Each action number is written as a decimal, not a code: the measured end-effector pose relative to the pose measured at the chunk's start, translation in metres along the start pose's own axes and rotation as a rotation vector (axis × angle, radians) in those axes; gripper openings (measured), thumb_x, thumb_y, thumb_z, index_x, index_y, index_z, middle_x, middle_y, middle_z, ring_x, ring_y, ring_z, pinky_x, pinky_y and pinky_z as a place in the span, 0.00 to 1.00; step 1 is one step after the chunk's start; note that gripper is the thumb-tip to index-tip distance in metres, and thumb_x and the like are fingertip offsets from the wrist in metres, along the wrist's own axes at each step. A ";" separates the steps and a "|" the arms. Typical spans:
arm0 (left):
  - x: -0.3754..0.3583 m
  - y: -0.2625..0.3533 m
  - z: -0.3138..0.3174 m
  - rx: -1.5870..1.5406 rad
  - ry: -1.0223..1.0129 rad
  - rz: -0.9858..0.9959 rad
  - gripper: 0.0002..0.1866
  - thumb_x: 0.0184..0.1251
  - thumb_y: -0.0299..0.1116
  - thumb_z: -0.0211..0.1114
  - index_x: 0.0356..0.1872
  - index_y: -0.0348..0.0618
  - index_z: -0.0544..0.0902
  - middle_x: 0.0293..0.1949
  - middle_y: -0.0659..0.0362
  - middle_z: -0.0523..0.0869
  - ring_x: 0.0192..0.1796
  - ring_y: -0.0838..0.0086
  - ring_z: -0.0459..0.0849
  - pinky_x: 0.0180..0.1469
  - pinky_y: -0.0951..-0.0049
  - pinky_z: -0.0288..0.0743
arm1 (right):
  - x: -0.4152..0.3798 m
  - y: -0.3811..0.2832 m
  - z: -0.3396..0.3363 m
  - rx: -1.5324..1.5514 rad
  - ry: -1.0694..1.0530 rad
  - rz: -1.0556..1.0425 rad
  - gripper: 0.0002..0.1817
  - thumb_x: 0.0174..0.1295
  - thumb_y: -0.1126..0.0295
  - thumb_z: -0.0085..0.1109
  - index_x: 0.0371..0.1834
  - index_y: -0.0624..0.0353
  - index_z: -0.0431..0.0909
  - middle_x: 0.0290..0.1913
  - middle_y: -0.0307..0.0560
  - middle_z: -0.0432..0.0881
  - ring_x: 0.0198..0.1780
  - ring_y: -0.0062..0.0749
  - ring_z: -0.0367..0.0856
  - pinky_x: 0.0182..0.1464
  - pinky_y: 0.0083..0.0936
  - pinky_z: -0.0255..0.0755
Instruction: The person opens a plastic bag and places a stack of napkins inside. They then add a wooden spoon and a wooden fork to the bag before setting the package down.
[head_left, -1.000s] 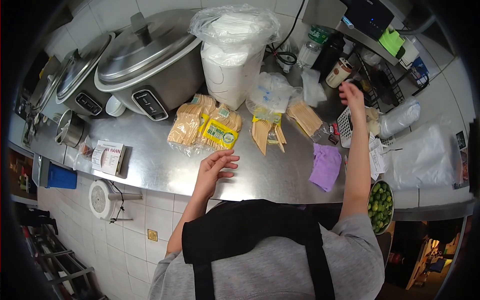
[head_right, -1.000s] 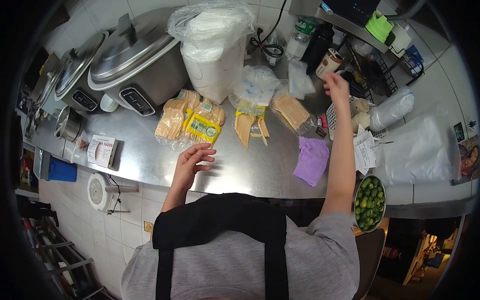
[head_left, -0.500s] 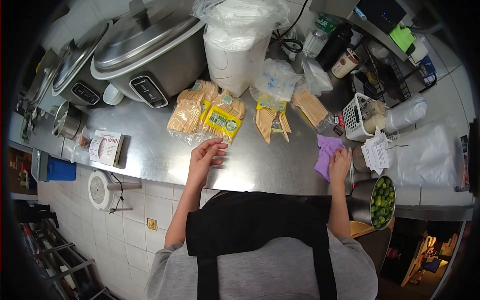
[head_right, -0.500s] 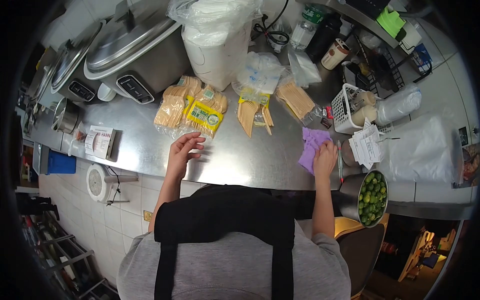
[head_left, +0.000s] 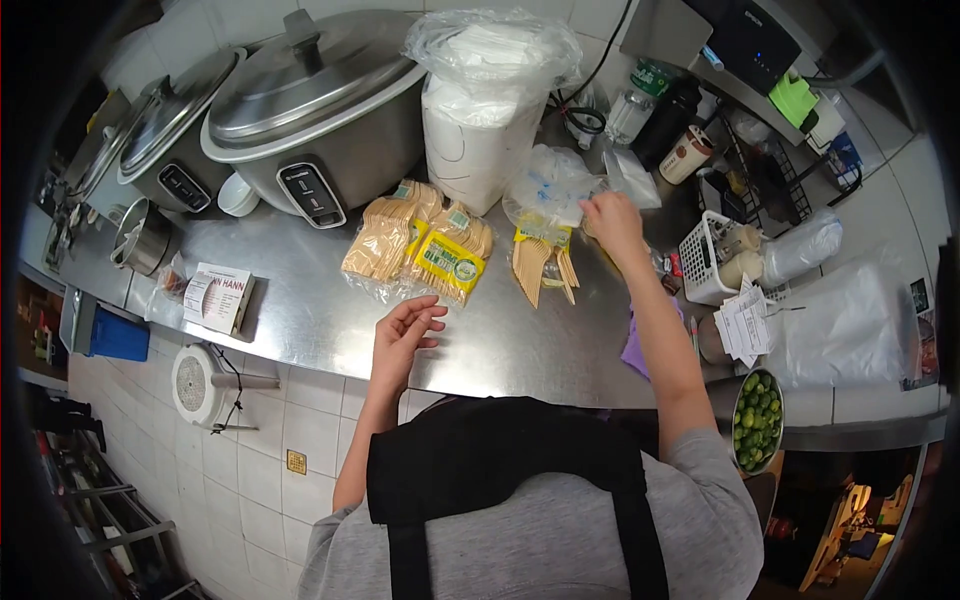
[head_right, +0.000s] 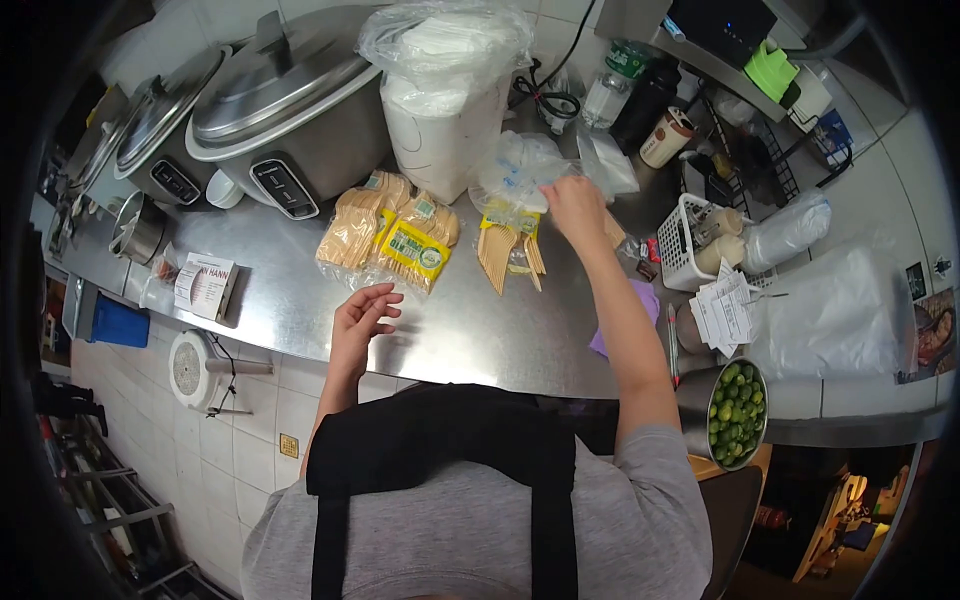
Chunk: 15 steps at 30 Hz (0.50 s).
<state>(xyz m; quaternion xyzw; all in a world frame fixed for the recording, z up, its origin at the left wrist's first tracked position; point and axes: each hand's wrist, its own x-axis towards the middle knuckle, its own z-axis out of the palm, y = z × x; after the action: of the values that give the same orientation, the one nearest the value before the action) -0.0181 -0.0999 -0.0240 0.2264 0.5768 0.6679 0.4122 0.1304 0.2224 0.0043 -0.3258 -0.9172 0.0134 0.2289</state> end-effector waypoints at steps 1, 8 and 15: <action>-0.003 0.001 -0.001 -0.001 0.013 0.001 0.14 0.65 0.30 0.53 0.50 0.38 0.75 0.41 0.59 0.82 0.38 0.81 0.78 0.36 0.82 0.73 | 0.004 0.001 0.014 -0.111 -0.106 -0.020 0.10 0.51 0.67 0.54 0.22 0.64 0.78 0.29 0.52 0.76 0.39 0.48 0.74 0.40 0.42 0.66; -0.009 -0.001 -0.008 -0.019 0.034 0.015 0.14 0.65 0.31 0.54 0.50 0.38 0.75 0.41 0.58 0.82 0.38 0.81 0.78 0.37 0.82 0.73 | 0.003 0.011 0.066 -0.304 -0.109 -0.251 0.08 0.50 0.74 0.50 0.22 0.62 0.79 0.35 0.47 0.75 0.48 0.41 0.71 0.46 0.37 0.64; 0.010 -0.002 0.024 0.104 -0.150 0.021 0.14 0.64 0.31 0.54 0.50 0.39 0.75 0.42 0.59 0.82 0.39 0.80 0.79 0.38 0.80 0.73 | 0.008 0.022 0.055 0.232 0.002 0.169 0.03 0.48 0.77 0.58 0.23 0.62 0.74 0.34 0.44 0.75 0.37 0.36 0.76 0.37 0.30 0.70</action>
<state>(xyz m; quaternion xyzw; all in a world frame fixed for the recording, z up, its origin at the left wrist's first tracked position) -0.0049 -0.0776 -0.0220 0.3029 0.5757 0.6226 0.4350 0.1148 0.2513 -0.0456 -0.3731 -0.8787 0.1379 0.2641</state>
